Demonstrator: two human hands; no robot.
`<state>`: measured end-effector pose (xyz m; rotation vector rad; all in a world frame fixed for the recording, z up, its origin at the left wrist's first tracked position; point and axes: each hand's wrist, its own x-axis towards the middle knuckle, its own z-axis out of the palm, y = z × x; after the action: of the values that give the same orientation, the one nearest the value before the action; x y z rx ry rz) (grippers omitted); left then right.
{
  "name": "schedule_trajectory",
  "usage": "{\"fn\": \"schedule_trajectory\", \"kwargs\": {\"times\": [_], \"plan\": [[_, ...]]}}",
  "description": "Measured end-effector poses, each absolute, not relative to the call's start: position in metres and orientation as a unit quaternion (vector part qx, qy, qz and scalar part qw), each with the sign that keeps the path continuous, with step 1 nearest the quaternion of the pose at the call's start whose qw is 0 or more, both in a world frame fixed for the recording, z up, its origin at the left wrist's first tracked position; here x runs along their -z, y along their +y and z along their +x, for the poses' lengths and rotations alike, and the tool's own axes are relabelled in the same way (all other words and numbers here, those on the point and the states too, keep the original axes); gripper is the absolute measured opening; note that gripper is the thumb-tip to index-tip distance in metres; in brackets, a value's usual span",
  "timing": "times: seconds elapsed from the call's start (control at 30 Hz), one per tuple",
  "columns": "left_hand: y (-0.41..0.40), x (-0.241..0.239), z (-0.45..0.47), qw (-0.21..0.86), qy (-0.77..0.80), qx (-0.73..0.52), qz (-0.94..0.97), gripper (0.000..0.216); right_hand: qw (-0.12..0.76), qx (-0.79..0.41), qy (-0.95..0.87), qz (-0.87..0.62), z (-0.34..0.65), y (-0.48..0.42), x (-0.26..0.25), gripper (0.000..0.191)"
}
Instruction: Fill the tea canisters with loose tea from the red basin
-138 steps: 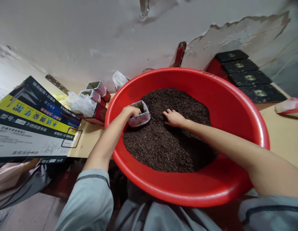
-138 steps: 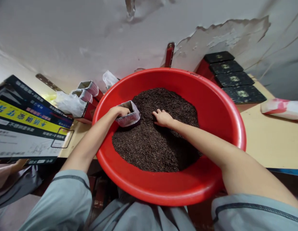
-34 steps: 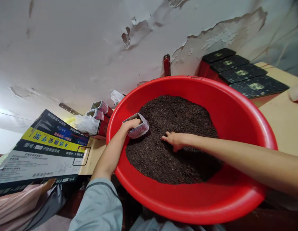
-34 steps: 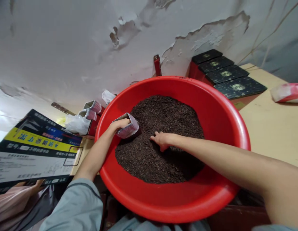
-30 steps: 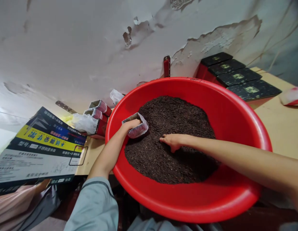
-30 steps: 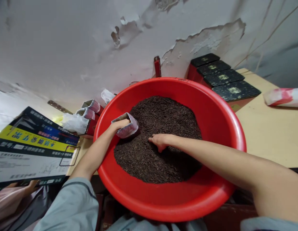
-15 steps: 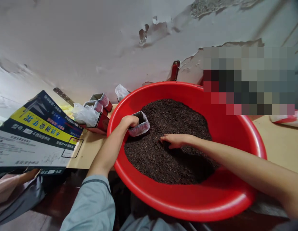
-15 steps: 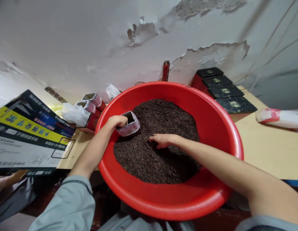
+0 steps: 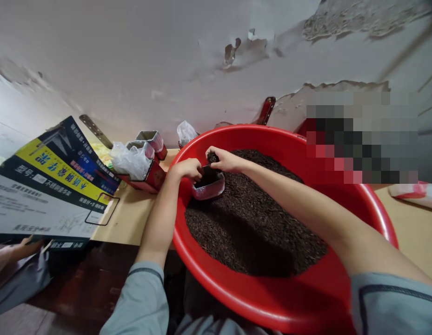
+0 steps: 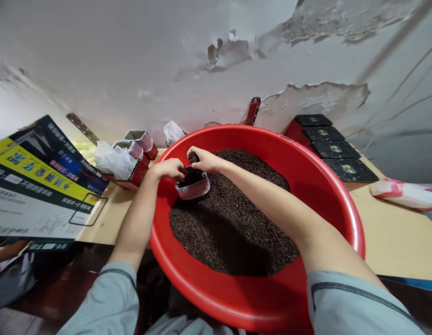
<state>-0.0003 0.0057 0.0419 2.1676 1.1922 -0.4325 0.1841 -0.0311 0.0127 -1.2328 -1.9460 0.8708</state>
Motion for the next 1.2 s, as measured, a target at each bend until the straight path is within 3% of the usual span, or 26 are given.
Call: {"fn": "schedule_trajectory", "kwargs": {"times": [0.13,0.33,0.47,0.67,0.73,0.83,0.93,1.03,1.2], "plan": [[0.011,-0.038,-0.004,0.422,0.520,0.112,0.734,0.029,0.277,-0.331,-0.758,-0.490,0.179,-0.015,-0.010,0.029],[0.007,-0.035,0.007,0.440,0.526,0.117,0.719,0.029,0.145,-0.242,-0.832,-0.478,0.177,-0.006,-0.015,0.029],[0.003,-0.040,0.007,0.403,0.528,0.135,0.735,0.026,0.090,-0.199,-0.861,-0.459,0.170,-0.010,-0.024,0.029],[-0.002,-0.020,0.033,0.287,0.544,0.189,0.766,0.032,0.149,-0.150,-0.850,-0.483,0.216,-0.046,-0.031,0.029],[-0.003,-0.009,0.047,0.229,0.530,0.227,0.785,0.035,0.126,-0.129,-0.830,-0.528,0.247,-0.068,-0.016,0.029],[-0.005,0.000,0.059,0.214,0.477,0.240,0.818,0.036,-0.001,-0.136,-0.768,-0.626,0.292,-0.105,0.022,0.042],[-0.006,-0.004,0.059,0.235,0.412,0.213,0.854,0.041,-0.099,-0.182,-0.691,-0.692,0.322,-0.137,0.060,0.076],[-0.007,-0.009,0.056,0.170,0.441,0.221,0.853,0.041,-0.147,-0.219,-0.640,-0.722,0.334,-0.149,0.083,0.099],[-0.008,-0.003,0.063,0.125,0.483,0.269,0.824,0.034,-0.137,-0.200,-0.533,-0.811,0.328,-0.136,0.094,0.109]]}}
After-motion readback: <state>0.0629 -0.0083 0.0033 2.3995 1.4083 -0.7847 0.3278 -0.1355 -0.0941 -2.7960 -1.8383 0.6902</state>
